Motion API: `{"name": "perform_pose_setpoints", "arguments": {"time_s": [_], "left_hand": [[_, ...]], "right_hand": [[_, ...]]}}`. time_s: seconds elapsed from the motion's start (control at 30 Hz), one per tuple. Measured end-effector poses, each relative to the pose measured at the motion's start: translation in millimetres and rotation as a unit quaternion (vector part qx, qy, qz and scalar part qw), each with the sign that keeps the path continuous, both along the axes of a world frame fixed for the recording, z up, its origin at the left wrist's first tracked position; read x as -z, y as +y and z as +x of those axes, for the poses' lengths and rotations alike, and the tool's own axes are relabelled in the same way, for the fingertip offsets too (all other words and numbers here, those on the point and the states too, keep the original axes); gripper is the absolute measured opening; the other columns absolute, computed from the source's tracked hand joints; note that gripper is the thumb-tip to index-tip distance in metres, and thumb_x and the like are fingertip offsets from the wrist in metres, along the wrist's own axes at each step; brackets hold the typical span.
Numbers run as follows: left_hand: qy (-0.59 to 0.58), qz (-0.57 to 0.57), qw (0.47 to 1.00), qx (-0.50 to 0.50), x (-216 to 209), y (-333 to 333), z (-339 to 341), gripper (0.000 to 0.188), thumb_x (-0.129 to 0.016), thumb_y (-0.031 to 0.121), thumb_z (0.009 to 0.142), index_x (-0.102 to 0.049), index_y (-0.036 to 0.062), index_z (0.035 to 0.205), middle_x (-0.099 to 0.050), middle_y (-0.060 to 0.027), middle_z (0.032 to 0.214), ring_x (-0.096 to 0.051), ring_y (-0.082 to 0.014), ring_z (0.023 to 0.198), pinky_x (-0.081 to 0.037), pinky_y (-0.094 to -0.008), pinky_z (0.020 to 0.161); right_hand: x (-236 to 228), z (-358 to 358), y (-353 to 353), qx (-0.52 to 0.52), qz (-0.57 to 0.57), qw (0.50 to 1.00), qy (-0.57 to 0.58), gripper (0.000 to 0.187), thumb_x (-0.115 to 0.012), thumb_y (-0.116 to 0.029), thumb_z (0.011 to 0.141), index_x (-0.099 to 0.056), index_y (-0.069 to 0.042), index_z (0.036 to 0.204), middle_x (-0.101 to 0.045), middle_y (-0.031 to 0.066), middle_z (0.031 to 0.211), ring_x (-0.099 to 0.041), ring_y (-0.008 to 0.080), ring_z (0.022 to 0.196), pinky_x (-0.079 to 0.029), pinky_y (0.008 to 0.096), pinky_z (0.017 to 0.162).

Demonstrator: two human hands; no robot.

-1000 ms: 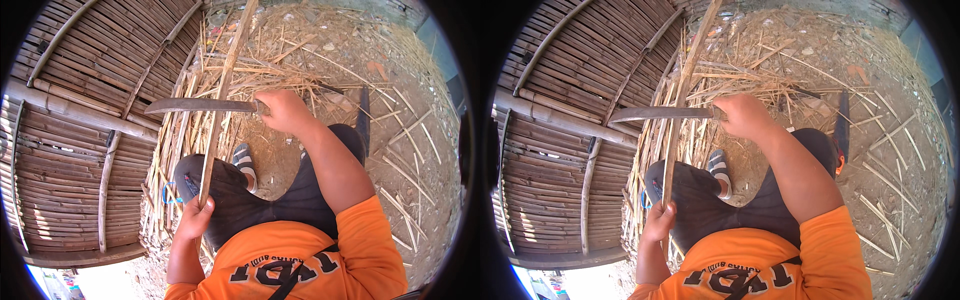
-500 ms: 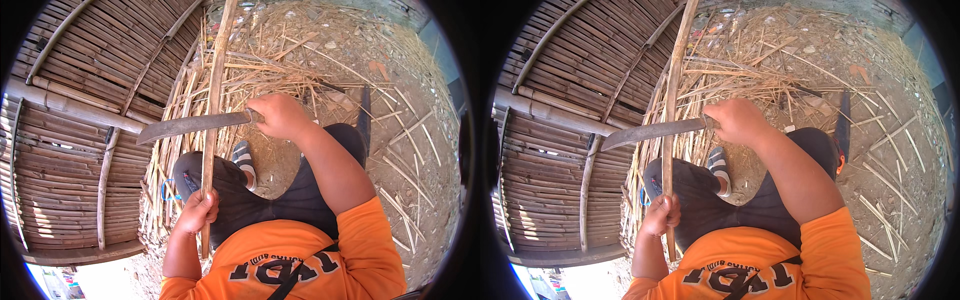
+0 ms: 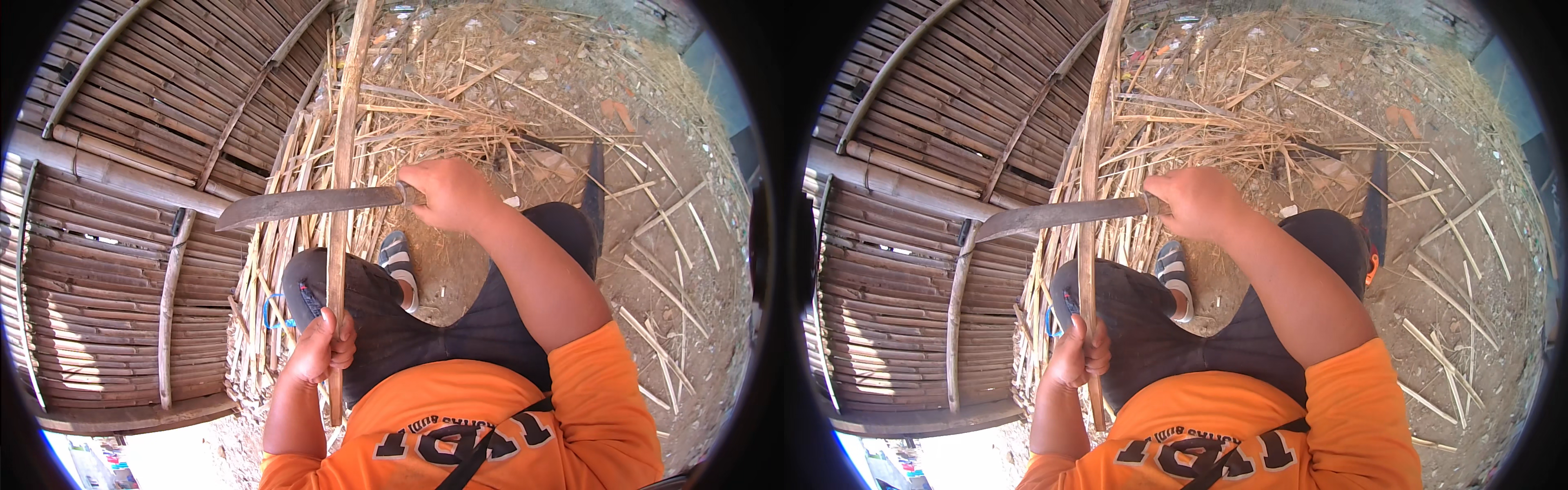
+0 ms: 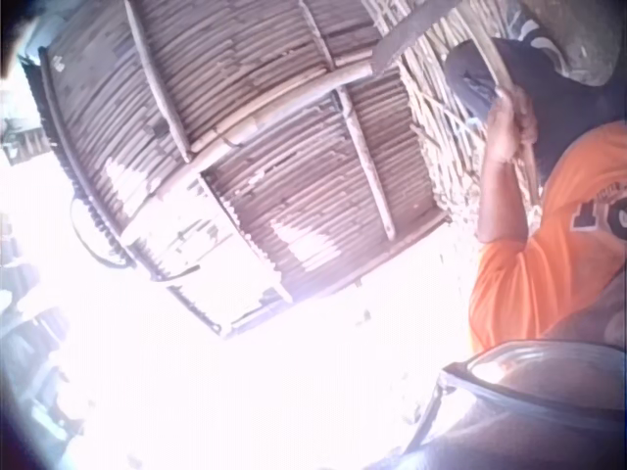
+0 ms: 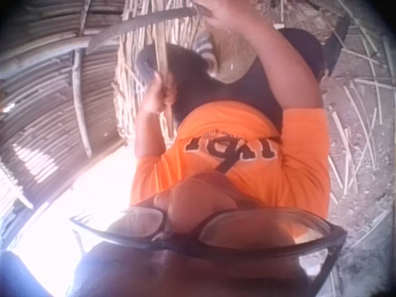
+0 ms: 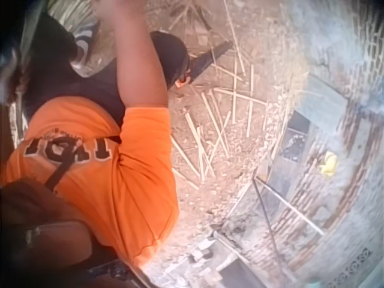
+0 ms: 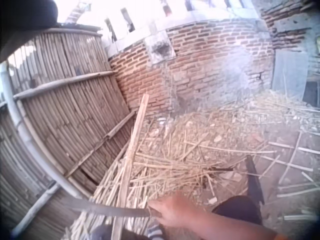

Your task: The person shaves a strip of bamboo using a knife, working the blade along the length of the wood to smooth and thin it while sitting among wood debris.

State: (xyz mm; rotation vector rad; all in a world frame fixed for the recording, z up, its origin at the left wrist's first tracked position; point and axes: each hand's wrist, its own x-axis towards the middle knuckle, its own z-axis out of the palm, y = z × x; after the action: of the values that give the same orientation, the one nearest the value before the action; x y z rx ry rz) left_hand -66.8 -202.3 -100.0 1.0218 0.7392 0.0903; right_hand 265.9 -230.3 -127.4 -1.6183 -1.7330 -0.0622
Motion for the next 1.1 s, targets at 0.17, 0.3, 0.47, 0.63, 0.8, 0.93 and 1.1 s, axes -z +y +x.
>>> {"name": "perform_pose_setpoints", "arguments": {"time_s": [0.17,0.3,0.47,0.63,0.8,0.93,1.1], "left_hand": [[-0.004,-0.028,0.999,0.019,7,0,-5,0.059,-0.044,0.070,0.092,-0.042,0.0132,0.079,-0.026,0.0063,0.060,-0.020,-0.0058,0.047,-0.017,-0.0241,0.043],[0.015,0.003,0.999,0.037,-1,-1,-3,0.060,-0.046,0.072,0.090,-0.042,0.0138,0.078,-0.025,0.0064,0.060,-0.020,-0.0056,0.047,-0.017,-0.0240,0.043],[-0.008,-0.031,0.999,0.014,7,-2,-1,0.059,-0.048,0.071,0.091,-0.041,0.0140,0.078,-0.026,0.0065,0.060,-0.021,-0.0054,0.047,-0.017,-0.0238,0.043],[-0.005,-0.028,0.998,0.048,10,-2,-4,0.059,-0.049,0.071,0.091,-0.040,0.0140,0.077,-0.027,0.0067,0.060,-0.021,-0.0054,0.047,-0.017,-0.0239,0.043],[0.035,-0.003,0.999,0.026,2,0,-2,0.059,-0.049,0.071,0.091,-0.039,0.0144,0.076,-0.026,0.0067,0.060,-0.021,-0.0056,0.047,-0.017,-0.0237,0.043],[0.005,-0.055,0.998,0.022,13,-1,-9,0.058,-0.049,0.070,0.092,-0.039,0.0149,0.076,-0.026,0.0068,0.060,-0.021,-0.0057,0.047,-0.017,-0.0239,0.043],[0.041,-0.007,0.998,0.050,8,-6,-11,0.060,-0.054,0.072,0.087,-0.037,0.0165,0.074,-0.025,0.0075,0.058,-0.019,-0.0053,0.046,-0.016,-0.0243,0.042]], "right_hand": [[-8,-13,-7,-0.060,0.018,0.996,-0.071,0.025,-0.074,-0.016,0.071,-0.060,-0.012,0.091,-0.065,0.0103,0.077,-0.067,0.0351,0.076,-0.053,0.0483,0.065],[-3,12,-7,0.003,-0.006,1.000,-0.002,0.025,-0.074,-0.016,0.071,-0.059,-0.011,0.090,-0.065,0.0100,0.076,-0.067,0.0342,0.075,-0.052,0.0475,0.065],[-3,-5,-6,-0.013,0.013,0.999,0.049,0.025,-0.073,-0.011,0.069,-0.059,-0.009,0.090,-0.063,0.0102,0.078,-0.065,0.0331,0.077,-0.052,0.0456,0.067],[-4,-6,-7,-0.046,0.019,0.997,-0.050,0.024,-0.074,-0.016,0.071,-0.060,-0.012,0.090,-0.064,0.0102,0.076,-0.066,0.0348,0.075,-0.052,0.0470,0.064],[5,19,0,0.024,-0.002,0.999,0.045,0.023,-0.073,-0.015,0.071,-0.061,-0.011,0.091,-0.066,0.0101,0.078,-0.067,0.0346,0.075,-0.052,0.0474,0.064],[1,-3,-3,-0.020,0.013,0.999,0.036,0.021,-0.072,-0.015,0.071,-0.062,-0.011,0.089,-0.066,0.0093,0.078,-0.067,0.0338,0.075,-0.052,0.0468,0.064],[-4,-4,-7,-0.032,-0.003,0.998,-0.045,0.019,-0.072,-0.014,0.072,-0.063,-0.010,0.089,-0.066,0.0125,0.077,-0.067,0.0340,0.074,-0.053,0.0458,0.065]]}}
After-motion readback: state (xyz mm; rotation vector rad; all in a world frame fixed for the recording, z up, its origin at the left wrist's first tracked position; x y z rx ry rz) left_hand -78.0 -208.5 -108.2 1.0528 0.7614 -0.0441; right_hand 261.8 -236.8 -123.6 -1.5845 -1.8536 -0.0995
